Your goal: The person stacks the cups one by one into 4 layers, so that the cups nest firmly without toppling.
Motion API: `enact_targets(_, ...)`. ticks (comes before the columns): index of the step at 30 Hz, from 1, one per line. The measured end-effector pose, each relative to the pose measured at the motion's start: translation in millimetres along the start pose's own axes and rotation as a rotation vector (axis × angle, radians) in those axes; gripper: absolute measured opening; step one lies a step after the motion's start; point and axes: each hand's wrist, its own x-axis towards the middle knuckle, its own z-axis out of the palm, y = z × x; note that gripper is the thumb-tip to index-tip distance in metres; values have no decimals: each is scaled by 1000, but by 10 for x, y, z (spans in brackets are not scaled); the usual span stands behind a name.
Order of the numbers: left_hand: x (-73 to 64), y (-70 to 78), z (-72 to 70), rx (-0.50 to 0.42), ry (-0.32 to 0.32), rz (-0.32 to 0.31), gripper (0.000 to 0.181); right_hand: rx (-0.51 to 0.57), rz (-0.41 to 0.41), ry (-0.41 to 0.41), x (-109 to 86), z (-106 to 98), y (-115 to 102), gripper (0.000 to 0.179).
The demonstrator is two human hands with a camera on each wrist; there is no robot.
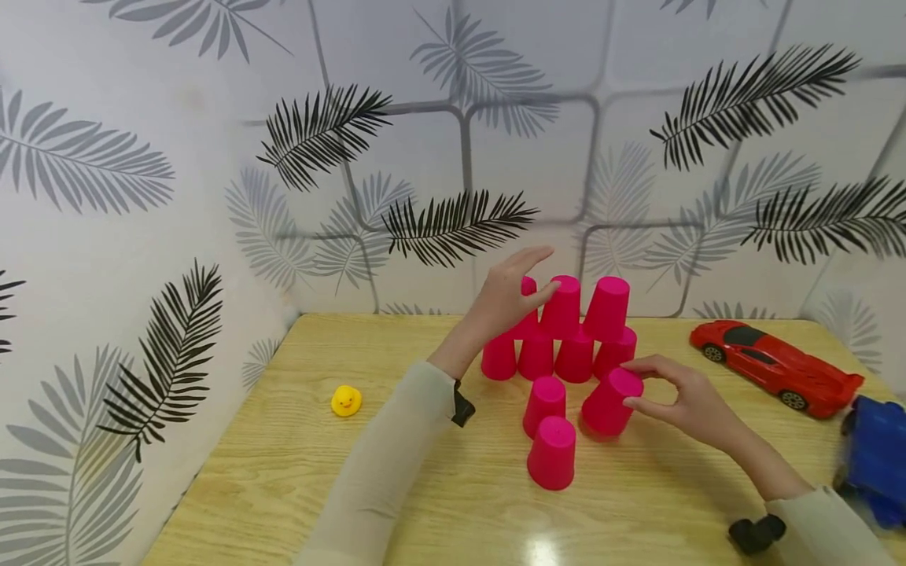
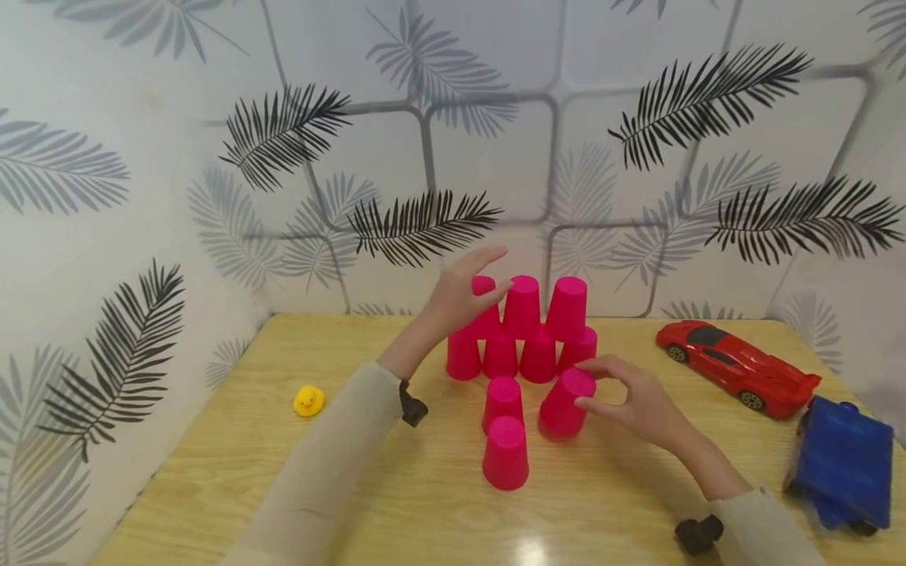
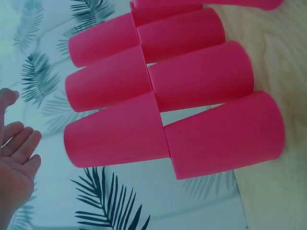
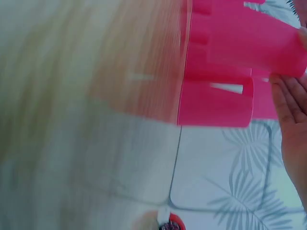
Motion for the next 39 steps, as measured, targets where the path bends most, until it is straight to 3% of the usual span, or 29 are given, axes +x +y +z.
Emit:
enact_targets(4,-258,-15,-67,-76,95,34,51,62,37,103,-14,-132,20,54)
enact_targets(10,-609,-80,-26,-155,100,3,51,210,119,240,25,-289,53,52)
enact_targets(13,-745,-101,36,-179,68,-21,53,328,179,320,65,-358,46,47)
enact_targets(19,-934,-110,138,-207,-54,-72,55,785,183,510,219,-426,-23,42)
enact_targets(21,-978,-100,162,-225,-99,-86,55,854,200,586,293,-426,-61,40)
enact_targets(25,-1040,-73,215,-231,-203,-111,57,913,222,707,479,-421,-116,37)
enact_targets(29,-1070,-49,290,-211,-285,-123,56,919,237,731,664,-437,-137,35)
enact_targets(35,-1065,-11,329,-193,-334,-125,47,859,248,669,916,-459,-115,36)
enact_targets(39,-1048,19,322,-158,-364,-131,43,684,250,540,1048,-480,-77,36)
